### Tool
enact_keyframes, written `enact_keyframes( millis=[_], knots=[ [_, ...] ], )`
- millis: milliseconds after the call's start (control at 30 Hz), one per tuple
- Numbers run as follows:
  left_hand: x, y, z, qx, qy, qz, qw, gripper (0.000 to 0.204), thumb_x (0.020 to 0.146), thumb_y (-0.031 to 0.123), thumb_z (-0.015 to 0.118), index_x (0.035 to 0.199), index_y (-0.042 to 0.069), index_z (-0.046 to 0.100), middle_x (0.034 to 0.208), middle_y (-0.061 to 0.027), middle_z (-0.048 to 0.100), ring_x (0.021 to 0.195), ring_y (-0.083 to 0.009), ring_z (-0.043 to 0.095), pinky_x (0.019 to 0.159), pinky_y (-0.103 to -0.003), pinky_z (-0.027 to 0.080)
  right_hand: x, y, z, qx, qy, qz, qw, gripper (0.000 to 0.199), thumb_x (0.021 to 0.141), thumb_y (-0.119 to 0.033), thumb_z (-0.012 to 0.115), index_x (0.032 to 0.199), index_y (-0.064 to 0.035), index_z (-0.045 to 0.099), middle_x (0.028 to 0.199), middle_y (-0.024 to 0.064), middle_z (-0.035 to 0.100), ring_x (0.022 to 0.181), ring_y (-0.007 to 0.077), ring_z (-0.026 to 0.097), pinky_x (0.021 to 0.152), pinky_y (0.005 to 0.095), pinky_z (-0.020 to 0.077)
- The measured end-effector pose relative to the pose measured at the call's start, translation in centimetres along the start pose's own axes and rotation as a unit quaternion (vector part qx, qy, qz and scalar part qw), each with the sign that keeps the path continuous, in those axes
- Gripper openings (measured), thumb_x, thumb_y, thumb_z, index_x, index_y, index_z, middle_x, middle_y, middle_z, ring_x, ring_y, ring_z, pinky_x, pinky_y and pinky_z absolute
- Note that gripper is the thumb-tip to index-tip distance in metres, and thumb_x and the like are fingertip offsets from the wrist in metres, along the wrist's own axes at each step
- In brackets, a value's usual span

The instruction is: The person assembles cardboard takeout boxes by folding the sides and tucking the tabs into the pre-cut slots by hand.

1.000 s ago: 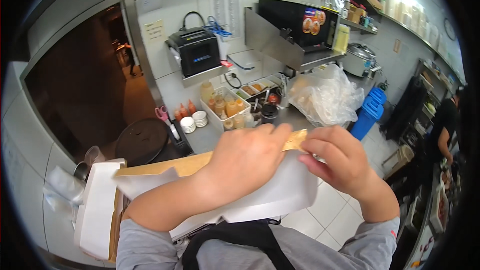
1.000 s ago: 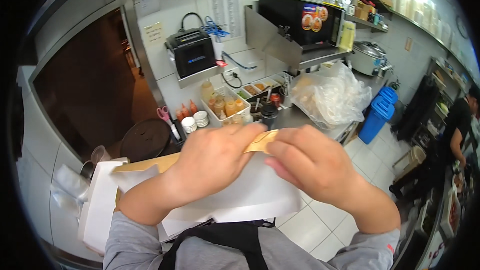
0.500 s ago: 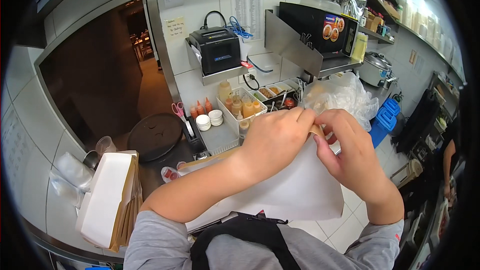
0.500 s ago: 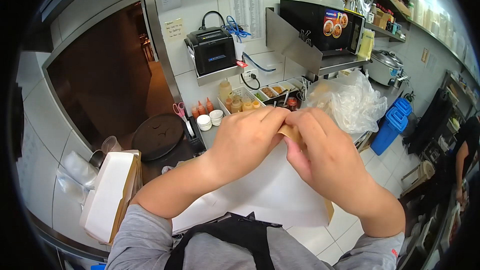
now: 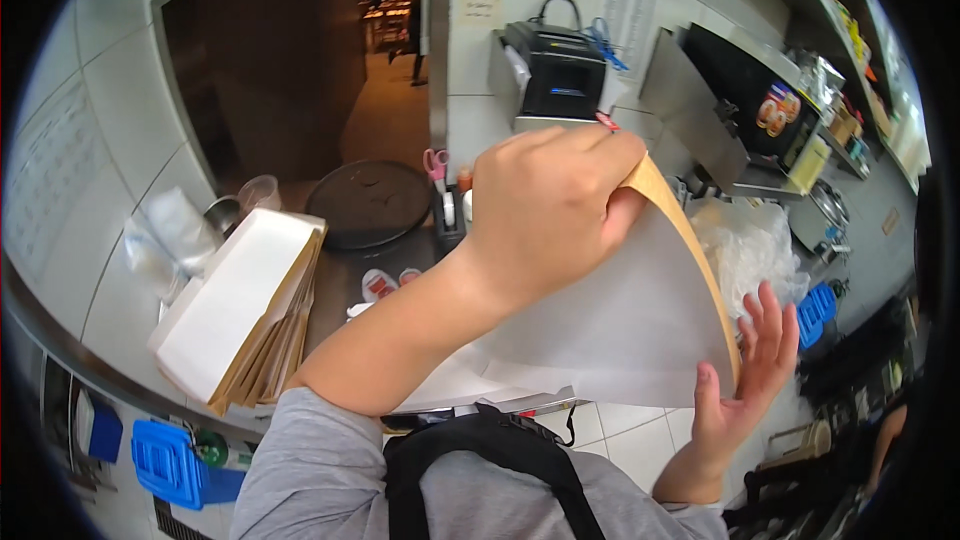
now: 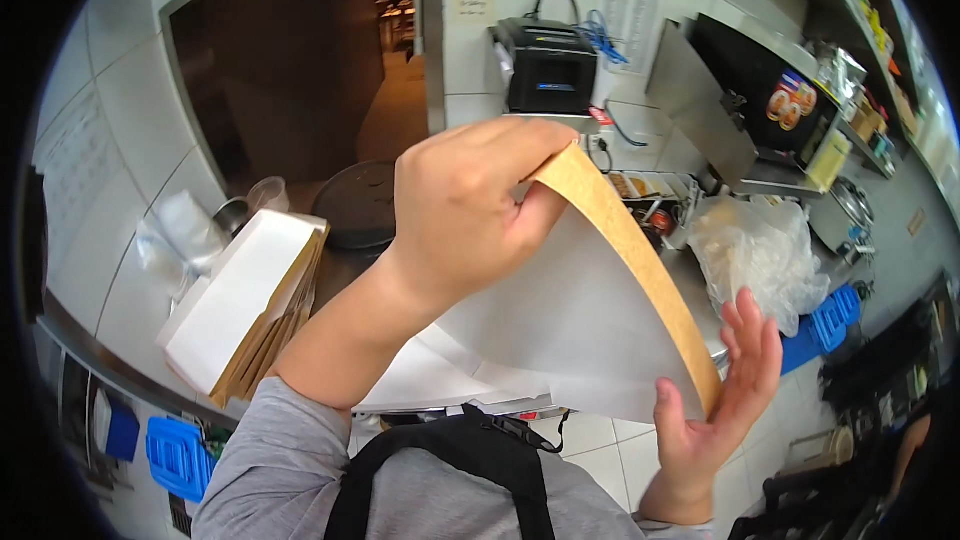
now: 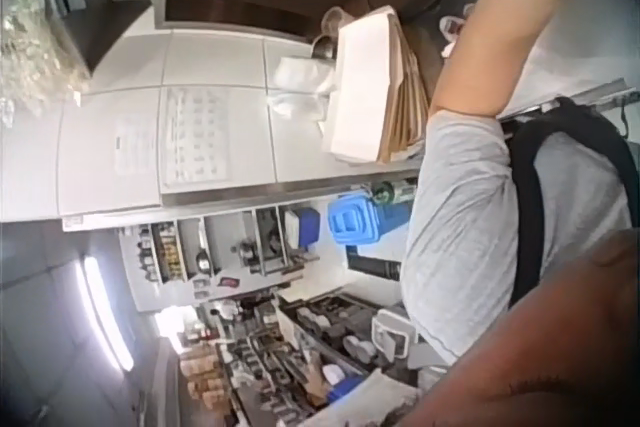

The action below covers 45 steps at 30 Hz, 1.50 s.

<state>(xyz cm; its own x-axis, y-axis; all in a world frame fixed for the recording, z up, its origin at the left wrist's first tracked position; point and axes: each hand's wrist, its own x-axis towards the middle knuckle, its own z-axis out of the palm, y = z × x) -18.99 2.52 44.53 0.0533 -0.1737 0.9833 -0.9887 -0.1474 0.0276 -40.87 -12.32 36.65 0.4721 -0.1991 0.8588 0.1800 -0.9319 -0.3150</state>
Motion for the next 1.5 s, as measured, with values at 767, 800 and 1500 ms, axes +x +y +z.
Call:
enact_keyframes(
  millis=[767,800,1500],
  knots=[
    [-20.3,-11.1,-10.9,0.111,-0.407,-0.427,0.8,0.044,0.101,0.023,0.056,0.142,0.01,0.048,0.101,-0.0258,0.071,0.093,-0.0474,0.068,0.084,-0.056,0.052,-7.5,5.0,18.7,0.61,0.059,0.507,0.606,0.037,0.104,-0.009,0.048,0.14,0.0001,0.043,0.135,0.0142,0.054,0.122,0.0259,0.057,0.101,0.0479,0.0511],
    [-19.9,-11.0,-12.1,0.139,-0.417,-0.464,0.769,0.044,0.101,0.024,0.057,0.141,0.009,0.048,0.102,-0.0263,0.071,0.096,-0.0467,0.068,0.086,-0.055,0.052,-7.4,4.3,18.9,0.61,0.062,0.51,0.603,0.037,0.104,-0.009,0.048,0.14,0.0001,0.043,0.135,0.0142,0.054,0.122,0.0259,0.057,0.101,0.0479,0.0511],
    [-29.2,-28.3,-46.0,0.57,-0.487,-0.483,0.452,0.044,0.102,0.015,0.042,0.145,0.02,0.052,0.119,-0.0181,0.071,0.11,-0.0363,0.069,0.091,-0.048,0.055,-20.8,9.8,25.7,0.102,-0.622,0.033,0.775,0.046,0.074,-0.023,0.085,0.117,-0.0106,0.073,0.119,0.0116,0.071,0.112,0.0329,0.066,0.096,0.0415,0.0523]
  ],
)
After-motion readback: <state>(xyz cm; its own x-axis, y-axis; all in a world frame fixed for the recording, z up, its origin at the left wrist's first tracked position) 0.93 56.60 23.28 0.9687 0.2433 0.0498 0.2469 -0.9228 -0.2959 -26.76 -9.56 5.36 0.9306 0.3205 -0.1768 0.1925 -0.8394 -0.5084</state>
